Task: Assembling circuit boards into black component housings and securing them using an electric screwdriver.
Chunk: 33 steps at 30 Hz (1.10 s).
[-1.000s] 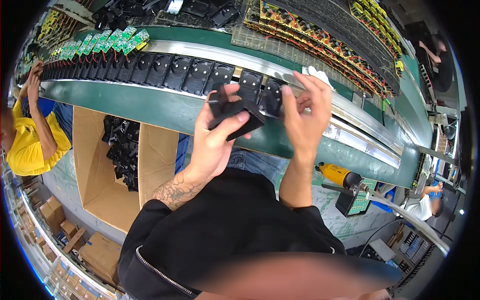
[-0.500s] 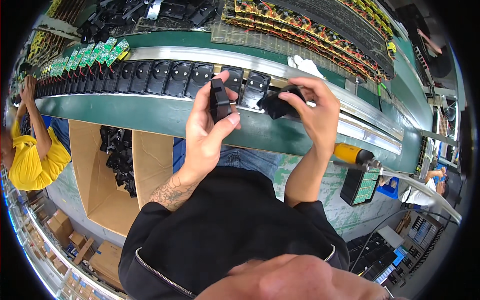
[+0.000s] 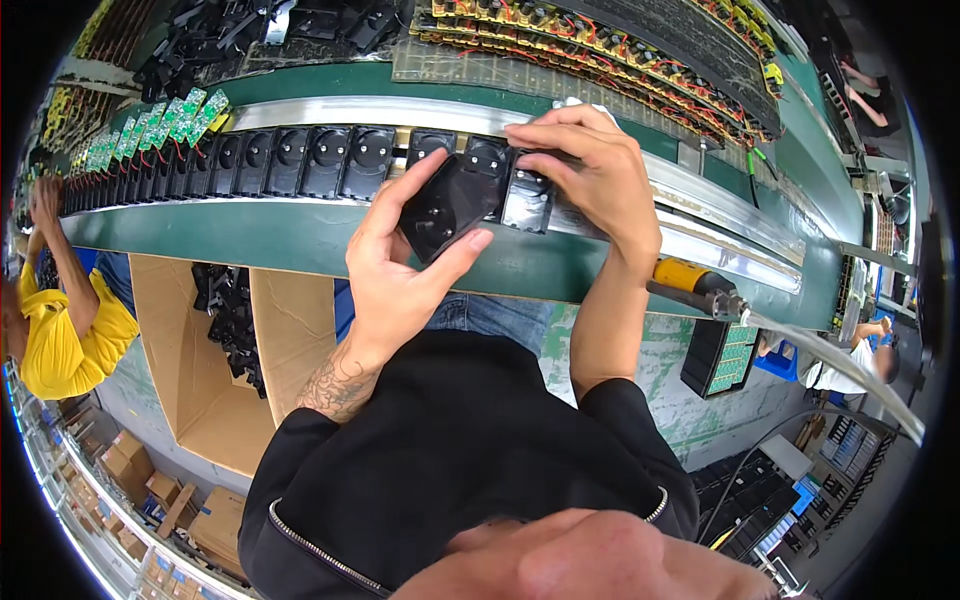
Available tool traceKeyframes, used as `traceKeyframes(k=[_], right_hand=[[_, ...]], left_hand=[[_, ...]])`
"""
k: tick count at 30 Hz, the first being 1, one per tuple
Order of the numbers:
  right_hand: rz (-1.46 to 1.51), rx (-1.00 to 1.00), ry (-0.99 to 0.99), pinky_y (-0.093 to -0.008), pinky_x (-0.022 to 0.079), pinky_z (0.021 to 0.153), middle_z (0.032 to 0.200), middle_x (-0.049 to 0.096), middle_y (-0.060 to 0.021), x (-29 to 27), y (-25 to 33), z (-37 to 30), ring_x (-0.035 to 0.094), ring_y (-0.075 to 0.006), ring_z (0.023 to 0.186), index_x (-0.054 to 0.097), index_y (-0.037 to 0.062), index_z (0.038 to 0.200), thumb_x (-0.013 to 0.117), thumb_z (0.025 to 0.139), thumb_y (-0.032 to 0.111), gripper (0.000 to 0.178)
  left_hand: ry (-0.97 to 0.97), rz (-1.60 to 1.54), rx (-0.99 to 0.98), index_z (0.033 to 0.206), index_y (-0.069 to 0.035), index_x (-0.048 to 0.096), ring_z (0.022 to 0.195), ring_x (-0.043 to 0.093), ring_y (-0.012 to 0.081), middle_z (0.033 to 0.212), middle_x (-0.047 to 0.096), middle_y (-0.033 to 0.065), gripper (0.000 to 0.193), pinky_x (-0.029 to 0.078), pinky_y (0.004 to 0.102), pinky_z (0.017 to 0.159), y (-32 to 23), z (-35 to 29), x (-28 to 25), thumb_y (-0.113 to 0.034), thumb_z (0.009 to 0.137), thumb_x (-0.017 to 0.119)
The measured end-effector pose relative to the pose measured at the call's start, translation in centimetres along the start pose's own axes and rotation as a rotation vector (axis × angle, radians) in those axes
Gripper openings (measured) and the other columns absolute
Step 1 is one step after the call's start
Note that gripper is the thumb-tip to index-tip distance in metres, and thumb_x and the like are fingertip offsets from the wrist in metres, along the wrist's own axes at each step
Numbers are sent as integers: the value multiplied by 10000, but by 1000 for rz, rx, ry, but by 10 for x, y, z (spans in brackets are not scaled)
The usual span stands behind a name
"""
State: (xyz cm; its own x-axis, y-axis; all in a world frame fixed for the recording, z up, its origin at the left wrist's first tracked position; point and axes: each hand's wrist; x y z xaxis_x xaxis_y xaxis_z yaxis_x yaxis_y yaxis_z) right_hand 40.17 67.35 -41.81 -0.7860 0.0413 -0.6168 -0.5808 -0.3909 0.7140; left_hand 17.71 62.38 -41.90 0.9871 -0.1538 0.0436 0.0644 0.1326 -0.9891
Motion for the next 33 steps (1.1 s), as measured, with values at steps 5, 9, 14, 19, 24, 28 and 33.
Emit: traceKeyframes(k=[5,9,14,19,24,28,33], right_hand=[[-139,-75,-5,-279,472,799,1010,716,-22,-2,-3,4,610,-155,864,793,124,1046,807,728,88,320],[-194,-100,1,-290,468,849,1056,723,-26,-4,-3,3,628,-160,914,796,140,1048,809,731,108,318],[-130,-22,-75,-297,462,862,1112,721,-35,2,-8,-6,638,-165,935,800,143,1016,809,720,114,297],[-104,-80,-196,-295,468,806,1143,708,-70,4,-10,-20,626,-173,914,799,132,970,776,711,66,268],[139,-110,-267,-298,484,780,1193,696,-104,-4,17,-41,633,-203,933,791,94,928,705,693,-26,278],[143,-137,-239,-304,499,773,1216,686,-127,-9,10,-64,636,-229,947,780,73,904,652,670,-77,307],[194,-29,-349,-300,505,764,1172,689,-118,-21,-17,-87,623,-225,952,767,66,903,641,663,-96,316]], left_hand=[[-40,274,140,1377,-15,540,970,638,204,1161,647,130,714,530,303,856,2,9,5,2,715,807],[-58,376,155,1368,-20,556,961,647,204,1138,665,126,721,536,294,852,-2,12,8,6,696,815],[-34,412,94,1394,-28,531,1014,645,194,1224,651,126,734,541,269,874,-7,14,11,30,716,807],[17,438,143,1405,-47,528,980,654,187,1211,661,100,755,537,273,880,-6,22,19,39,705,795],[176,464,193,1410,-64,530,1025,642,174,1230,657,74,761,526,285,903,-11,29,24,37,697,775],[364,323,94,1404,-89,544,1137,621,192,1283,642,59,736,499,329,987,-15,32,35,-16,710,776],[363,921,482,1343,-128,604,1308,528,226,1341,612,44,622,402,418,1120,-5,23,33,-117,747,782]])
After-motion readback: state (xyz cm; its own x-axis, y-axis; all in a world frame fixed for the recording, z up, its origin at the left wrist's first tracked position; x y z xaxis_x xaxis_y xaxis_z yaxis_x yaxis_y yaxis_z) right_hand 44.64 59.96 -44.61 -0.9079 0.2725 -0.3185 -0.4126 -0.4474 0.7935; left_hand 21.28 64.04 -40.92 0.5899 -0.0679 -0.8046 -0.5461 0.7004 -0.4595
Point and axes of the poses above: each hand's wrist, its own z-axis towards the middle knuckle, its own x-axis out of the palm, y = z × x
